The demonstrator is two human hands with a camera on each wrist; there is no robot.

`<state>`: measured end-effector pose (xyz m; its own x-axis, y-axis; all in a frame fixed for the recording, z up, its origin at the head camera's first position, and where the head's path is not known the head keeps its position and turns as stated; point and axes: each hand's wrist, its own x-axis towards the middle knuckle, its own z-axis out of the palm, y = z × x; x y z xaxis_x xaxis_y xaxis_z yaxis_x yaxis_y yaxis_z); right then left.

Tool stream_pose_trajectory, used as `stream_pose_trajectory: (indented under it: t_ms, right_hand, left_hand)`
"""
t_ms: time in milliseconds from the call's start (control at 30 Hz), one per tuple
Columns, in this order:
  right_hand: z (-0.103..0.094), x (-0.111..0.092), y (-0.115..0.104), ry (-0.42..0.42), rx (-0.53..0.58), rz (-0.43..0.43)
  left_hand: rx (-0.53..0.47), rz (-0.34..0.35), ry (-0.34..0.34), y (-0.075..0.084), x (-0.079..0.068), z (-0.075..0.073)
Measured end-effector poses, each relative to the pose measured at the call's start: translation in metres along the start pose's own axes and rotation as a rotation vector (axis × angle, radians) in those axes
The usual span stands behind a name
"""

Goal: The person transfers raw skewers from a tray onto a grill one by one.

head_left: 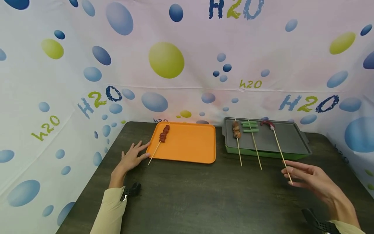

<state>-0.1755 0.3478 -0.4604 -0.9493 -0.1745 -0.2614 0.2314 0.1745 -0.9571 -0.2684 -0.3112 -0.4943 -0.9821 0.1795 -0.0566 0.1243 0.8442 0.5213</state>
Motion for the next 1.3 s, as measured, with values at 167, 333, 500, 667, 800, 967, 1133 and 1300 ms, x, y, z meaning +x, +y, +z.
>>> stream_pose_trajectory:
  t_ms: [167,333,500,667,800,967,1133,1300]
  right_hand:
    - [0.012,-0.014,-0.018,0.195,-0.186,-0.15]
    - [0.041,-0.026,-0.051,0.404,-0.396,-0.293]
    - [0.079,-0.028,-0.069,0.252,-0.376,-0.44]
    - [0.13,-0.02,-0.077,0.109,-0.271,-0.463]
    - [0.169,-0.006,-0.079,0.014,-0.169,-0.46]
    - [0.21,0.016,-0.075,-0.025,-0.089,-0.418]
    - [0.25,0.039,-0.071,-0.046,-0.043,-0.408]
    - [0.283,0.061,-0.069,-0.093,0.117,-0.292]
  left_hand:
    - [0.009,-0.014,-0.016,0.0,0.0,0.0]
    - [0.009,-0.001,-0.013,0.004,0.006,-0.001]
    - [0.025,0.004,-0.01,0.008,0.01,-0.001]
    - [0.016,-0.01,-0.032,0.007,0.003,0.001]
    - [0.012,-0.004,-0.019,0.005,0.001,-0.001]
    - [0.007,0.006,-0.011,0.004,0.002,-0.003]
    - [-0.016,0.025,0.008,0.003,0.0,-0.003]
    - [-0.002,0.017,-0.013,0.002,0.001,0.0]
